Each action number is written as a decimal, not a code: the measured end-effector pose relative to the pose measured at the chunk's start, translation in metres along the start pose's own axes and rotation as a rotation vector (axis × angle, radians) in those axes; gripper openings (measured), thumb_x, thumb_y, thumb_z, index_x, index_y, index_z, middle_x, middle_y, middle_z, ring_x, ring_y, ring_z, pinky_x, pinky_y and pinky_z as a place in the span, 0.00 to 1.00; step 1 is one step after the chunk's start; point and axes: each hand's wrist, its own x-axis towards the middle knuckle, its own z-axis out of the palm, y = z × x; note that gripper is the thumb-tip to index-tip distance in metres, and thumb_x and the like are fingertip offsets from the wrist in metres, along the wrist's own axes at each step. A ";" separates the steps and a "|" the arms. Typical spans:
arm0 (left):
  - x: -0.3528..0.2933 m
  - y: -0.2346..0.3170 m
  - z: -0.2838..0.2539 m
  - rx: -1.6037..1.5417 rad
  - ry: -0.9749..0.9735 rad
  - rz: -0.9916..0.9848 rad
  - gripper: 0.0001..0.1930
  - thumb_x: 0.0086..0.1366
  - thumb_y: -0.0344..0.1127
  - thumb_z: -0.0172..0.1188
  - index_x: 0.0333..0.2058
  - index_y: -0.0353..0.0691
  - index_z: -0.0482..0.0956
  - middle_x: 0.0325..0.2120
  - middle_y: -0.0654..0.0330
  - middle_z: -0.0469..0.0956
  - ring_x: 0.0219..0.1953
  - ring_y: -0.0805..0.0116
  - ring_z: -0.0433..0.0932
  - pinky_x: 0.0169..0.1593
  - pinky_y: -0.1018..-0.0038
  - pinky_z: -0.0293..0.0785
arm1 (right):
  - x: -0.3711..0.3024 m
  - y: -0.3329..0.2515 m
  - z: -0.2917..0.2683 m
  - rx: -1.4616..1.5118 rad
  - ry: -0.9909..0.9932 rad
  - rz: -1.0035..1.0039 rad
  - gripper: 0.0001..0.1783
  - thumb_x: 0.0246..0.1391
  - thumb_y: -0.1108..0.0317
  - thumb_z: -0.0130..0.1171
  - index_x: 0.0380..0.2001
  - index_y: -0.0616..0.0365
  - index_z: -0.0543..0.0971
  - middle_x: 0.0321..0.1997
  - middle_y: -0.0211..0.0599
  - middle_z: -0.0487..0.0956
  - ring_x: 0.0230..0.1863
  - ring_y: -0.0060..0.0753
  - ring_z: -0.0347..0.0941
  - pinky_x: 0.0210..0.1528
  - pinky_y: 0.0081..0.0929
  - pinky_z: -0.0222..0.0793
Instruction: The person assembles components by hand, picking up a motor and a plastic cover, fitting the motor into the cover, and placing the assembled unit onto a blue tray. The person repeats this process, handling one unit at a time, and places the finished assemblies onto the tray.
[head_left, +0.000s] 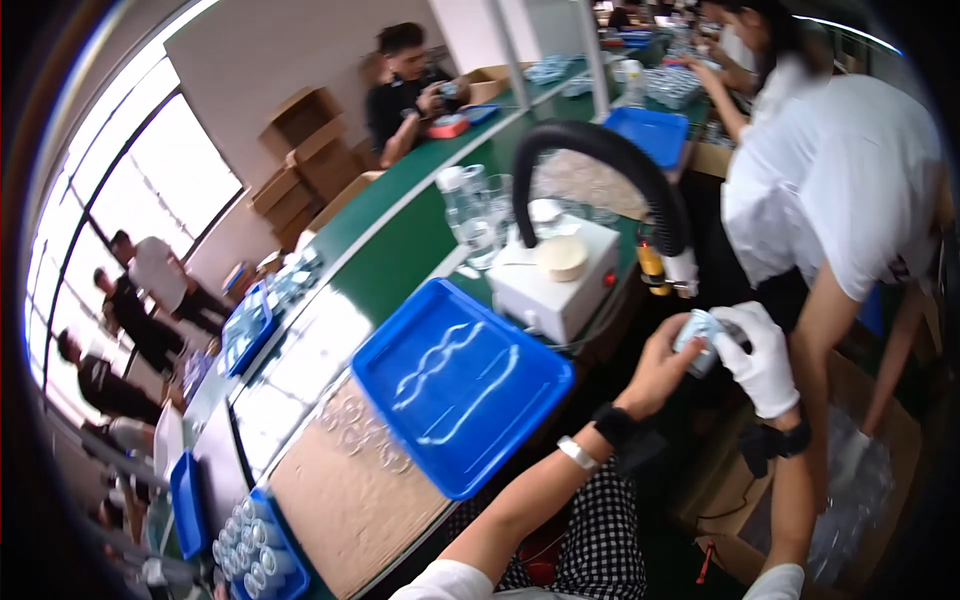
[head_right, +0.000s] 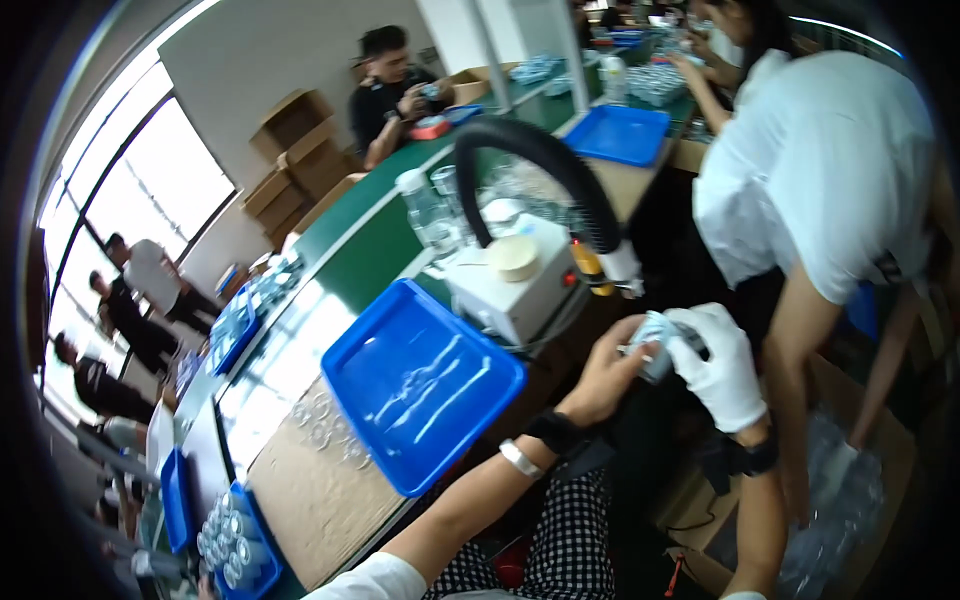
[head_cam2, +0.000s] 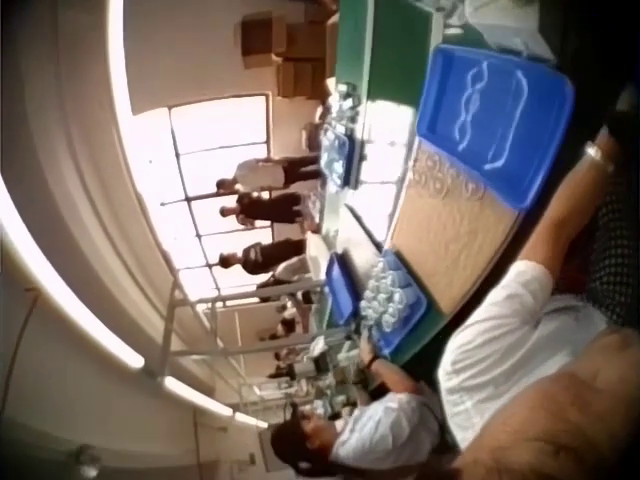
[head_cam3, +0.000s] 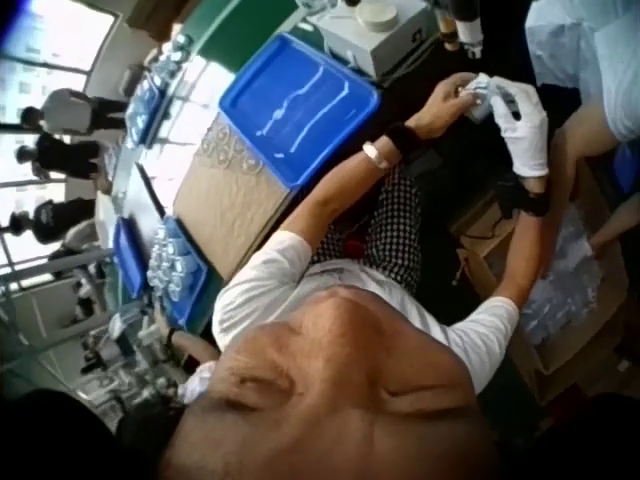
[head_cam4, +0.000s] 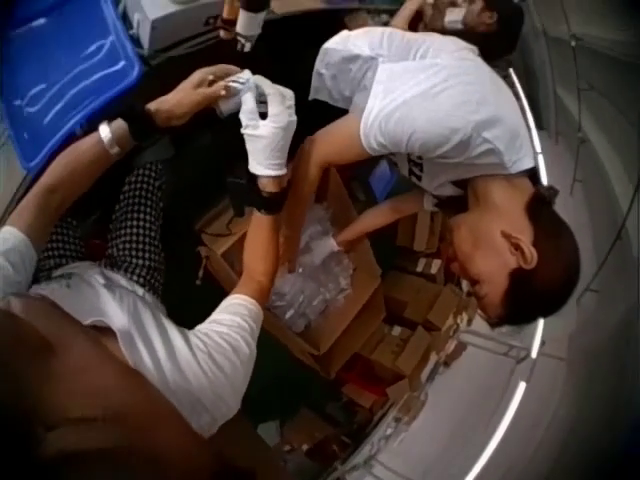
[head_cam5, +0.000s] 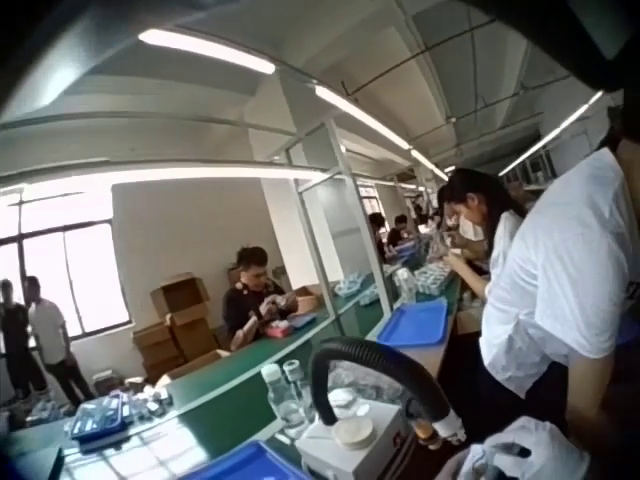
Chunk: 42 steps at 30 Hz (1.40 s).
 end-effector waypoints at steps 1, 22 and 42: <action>-0.011 0.005 0.001 -0.031 -0.064 -0.004 0.23 0.59 0.41 0.51 0.50 0.33 0.63 0.41 0.60 0.68 0.42 0.73 0.67 0.46 0.77 0.63 | -0.006 -0.011 -0.003 -0.057 -0.042 -0.035 0.15 0.45 0.70 0.56 0.38 0.61 0.73 0.38 0.41 0.72 0.38 0.36 0.71 0.36 0.26 0.68; -0.350 0.051 -0.088 0.239 0.256 -0.044 0.37 0.46 0.33 0.67 0.54 0.37 0.58 0.49 0.58 0.59 0.53 0.65 0.60 0.56 0.71 0.56 | -0.133 -0.140 0.164 0.456 -0.897 -0.005 0.37 0.33 0.58 0.69 0.48 0.59 0.68 0.42 0.40 0.69 0.43 0.36 0.70 0.42 0.28 0.69; -0.377 0.065 -0.114 0.233 0.178 -0.057 0.36 0.46 0.31 0.66 0.53 0.34 0.59 0.49 0.54 0.60 0.52 0.64 0.63 0.53 0.72 0.61 | -0.151 -0.155 0.185 0.429 -0.803 -0.307 0.36 0.34 0.66 0.68 0.51 0.56 0.67 0.52 0.44 0.67 0.51 0.41 0.66 0.51 0.29 0.65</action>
